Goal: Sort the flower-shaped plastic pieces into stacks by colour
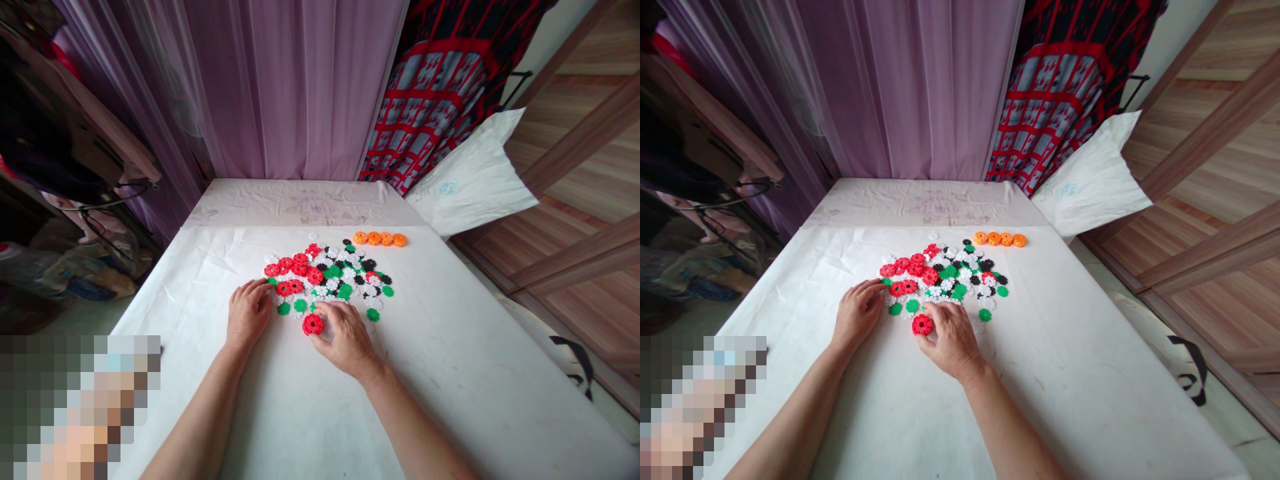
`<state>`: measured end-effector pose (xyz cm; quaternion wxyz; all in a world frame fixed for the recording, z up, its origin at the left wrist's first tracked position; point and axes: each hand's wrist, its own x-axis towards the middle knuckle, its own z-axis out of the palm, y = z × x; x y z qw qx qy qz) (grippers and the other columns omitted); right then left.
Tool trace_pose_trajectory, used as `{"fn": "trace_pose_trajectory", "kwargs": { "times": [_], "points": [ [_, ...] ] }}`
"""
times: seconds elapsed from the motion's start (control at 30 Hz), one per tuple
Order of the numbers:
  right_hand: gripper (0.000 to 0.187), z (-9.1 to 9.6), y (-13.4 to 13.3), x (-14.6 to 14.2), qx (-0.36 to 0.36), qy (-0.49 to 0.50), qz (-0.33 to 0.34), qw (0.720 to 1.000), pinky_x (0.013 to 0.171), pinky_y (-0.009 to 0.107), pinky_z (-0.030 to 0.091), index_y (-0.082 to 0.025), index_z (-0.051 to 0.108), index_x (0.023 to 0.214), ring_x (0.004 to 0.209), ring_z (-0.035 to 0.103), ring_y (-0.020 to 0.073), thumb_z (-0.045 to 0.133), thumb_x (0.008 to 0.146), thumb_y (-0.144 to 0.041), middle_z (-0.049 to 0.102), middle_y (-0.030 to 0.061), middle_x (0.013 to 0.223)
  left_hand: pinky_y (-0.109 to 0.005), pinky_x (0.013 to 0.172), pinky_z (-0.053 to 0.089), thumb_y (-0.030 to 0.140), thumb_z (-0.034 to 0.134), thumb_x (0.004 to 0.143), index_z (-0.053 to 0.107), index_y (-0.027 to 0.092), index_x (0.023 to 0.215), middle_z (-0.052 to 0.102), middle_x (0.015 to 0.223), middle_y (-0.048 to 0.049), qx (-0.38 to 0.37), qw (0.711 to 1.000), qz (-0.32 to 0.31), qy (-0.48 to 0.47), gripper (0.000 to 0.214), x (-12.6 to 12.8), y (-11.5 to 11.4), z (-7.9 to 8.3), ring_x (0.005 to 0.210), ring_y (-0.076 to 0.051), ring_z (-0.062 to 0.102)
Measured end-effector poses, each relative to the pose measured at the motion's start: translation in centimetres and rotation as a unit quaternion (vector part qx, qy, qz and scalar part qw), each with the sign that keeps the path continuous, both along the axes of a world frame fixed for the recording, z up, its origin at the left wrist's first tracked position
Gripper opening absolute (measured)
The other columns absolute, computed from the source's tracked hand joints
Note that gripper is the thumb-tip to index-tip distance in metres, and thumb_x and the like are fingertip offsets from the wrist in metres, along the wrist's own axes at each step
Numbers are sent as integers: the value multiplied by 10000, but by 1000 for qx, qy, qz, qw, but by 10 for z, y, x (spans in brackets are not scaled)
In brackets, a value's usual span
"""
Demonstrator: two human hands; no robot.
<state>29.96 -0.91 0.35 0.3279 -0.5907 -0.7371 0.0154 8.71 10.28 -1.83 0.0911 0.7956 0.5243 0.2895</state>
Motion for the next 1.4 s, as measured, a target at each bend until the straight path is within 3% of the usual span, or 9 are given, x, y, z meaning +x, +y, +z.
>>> {"fn": "trace_pose_trajectory", "kwargs": {
  "times": [0.13,0.23,0.33,0.47,0.57,0.93,1.13,1.4],
  "points": [
    [483,1,-1,0,3,2,-2,1000,903,395,476,-199,554,1243,1025,609,248,679,778,-225,703,72,1032,-457,1033,446,264,475,897,713,250,1072,708,1227,-60,0,1000,3,1,296,0,0,1,1176,-257,610],
    [373,-1,6,17,16,-9,-23,1000,903,382,470,-201,596,1193,1016,608,238,642,827,-258,714,68,1046,-461,1029,448,263,470,902,713,247,1080,705,1236,-60,-1,1000,3,3,302,0,0,1,1178,-259,610],
    [216,-3,21,51,32,-39,-96,994,919,378,451,-204,665,1073,1010,605,237,560,887,-242,726,71,1038,-468,1025,452,260,470,902,713,240,1087,706,1234,-63,-2,1000,-1,7,306,-1,0,1,1178,-263,611],
    [204,-4,43,100,-6,-77,-242,967,898,372,435,-191,718,1002,999,598,257,573,863,-221,718,95,1114,-482,1034,447,267,464,909,712,234,1091,705,1237,-64,-1,1000,-2,9,310,-2,0,1,1181,-271,609],
    [199,-7,49,118,-42,-95,-281,954,839,347,429,-198,742,975,919,598,243,591,853,-244,726,93,1068,-480,1035,448,268,461,911,712,237,1088,702,1244,-58,0,1000,-2,8,309,-1,0,1,1182,-272,607],
    [175,-10,28,118,-56,-92,-321,941,747,294,391,-213,714,734,801,566,192,583,834,-268,713,64,915,-470,1043,444,278,461,907,710,249,1093,705,1236,-57,0,1000,0,8,312,-1,0,0,1188,-262,603],
    [263,2,43,113,-116,-118,-349,922,732,323,416,-200,711,1030,873,608,241,618,848,-366,722,98,987,-475,1026,452,267,464,898,712,250,1085,709,1226,-64,1,1000,-3,9,311,-2,1,0,1178,-272,610],
    [340,3,61,111,-167,-72,-354,917,814,362,469,-187,666,1137,965,637,275,619,817,-293,718,116,1030,-471,1032,449,263,466,901,710,249,1081,706,1233,-61,-1,1000,-4,6,303,-1,0,1,1179,-266,609]
  ]
}}
